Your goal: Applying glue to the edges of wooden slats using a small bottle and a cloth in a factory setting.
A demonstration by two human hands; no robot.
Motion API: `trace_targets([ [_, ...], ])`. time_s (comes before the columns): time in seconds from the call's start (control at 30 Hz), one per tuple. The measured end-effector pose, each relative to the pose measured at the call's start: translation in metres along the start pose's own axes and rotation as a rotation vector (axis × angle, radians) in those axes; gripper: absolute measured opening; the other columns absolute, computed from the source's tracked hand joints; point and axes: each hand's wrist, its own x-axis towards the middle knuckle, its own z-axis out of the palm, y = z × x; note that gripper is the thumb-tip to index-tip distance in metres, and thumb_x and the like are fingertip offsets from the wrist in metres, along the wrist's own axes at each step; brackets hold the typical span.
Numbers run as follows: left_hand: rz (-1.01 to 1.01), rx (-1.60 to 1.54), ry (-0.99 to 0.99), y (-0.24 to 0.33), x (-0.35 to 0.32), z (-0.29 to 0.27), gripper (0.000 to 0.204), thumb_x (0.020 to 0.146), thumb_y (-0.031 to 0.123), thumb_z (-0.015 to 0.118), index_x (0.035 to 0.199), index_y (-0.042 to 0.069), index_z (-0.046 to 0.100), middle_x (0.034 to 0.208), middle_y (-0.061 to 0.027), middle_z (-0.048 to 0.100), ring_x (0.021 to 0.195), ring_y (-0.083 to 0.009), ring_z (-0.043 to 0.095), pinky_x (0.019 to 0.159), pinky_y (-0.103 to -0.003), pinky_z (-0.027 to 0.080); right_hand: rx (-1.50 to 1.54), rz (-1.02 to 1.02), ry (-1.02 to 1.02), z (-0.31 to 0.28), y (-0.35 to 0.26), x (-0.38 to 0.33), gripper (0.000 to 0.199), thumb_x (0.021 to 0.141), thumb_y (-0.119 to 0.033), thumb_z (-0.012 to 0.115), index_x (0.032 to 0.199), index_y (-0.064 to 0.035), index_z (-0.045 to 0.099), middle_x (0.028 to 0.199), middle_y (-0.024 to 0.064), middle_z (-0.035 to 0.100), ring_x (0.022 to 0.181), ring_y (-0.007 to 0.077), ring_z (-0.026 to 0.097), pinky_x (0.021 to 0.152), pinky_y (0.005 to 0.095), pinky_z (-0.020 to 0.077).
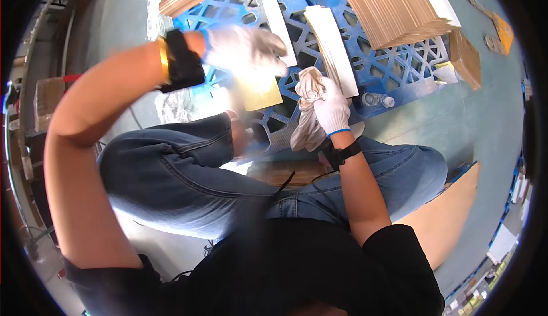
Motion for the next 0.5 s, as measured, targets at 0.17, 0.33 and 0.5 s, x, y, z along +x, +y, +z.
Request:
trace_targets([
  [0.17,0.06,0.307,0.071,0.003,0.087,0.109,0.055,0.095,0.031,0.077,0.137,0.002,0.056,0.115,-0.0072,0.07,0.101,-0.0133,0.067,0.084,-0.027,0.056,0.371,-0.021,0.132,-0.05,-0.029,-0.022,0.043,0.087,-0.004,0.071,0.128,-0.0082,0.063,0.123,0.0131,0.07,0.112,0.0262,0.069,0.099,0.0357,0.0541],
  [0.33,-0.07,-0.799,-0.182,-0.02,0.112,0.143,0.037,0.098,0.021,0.073,0.128,0.002,0.061,0.109,-0.0075,0.072,0.098,-0.0189,0.071,0.091,-0.031,0.058,1.222,-0.133,-0.003,-0.049,0.008,-0.017,0.037,0.093,-0.011,0.063,0.129,-0.0001,0.061,0.119,0.013,0.07,0.108,0.0256,0.069,0.099,0.0359,0.0553],
  [0.5,0.193,-1.182,-0.294,-0.023,0.091,0.137,0.027,0.099,0.019,0.07,0.122,0.005,0.063,0.111,-0.0078,0.073,0.106,-0.022,0.071,0.094,-0.039,0.058,1.699,0.121,-0.157,-0.029,0.034,-0.001,0.04,0.107,-0.017,0.051,0.14,0.0051,0.052,0.133,0.0153,0.063,0.119,0.0212,0.064,0.104,0.0318,0.0515],
])
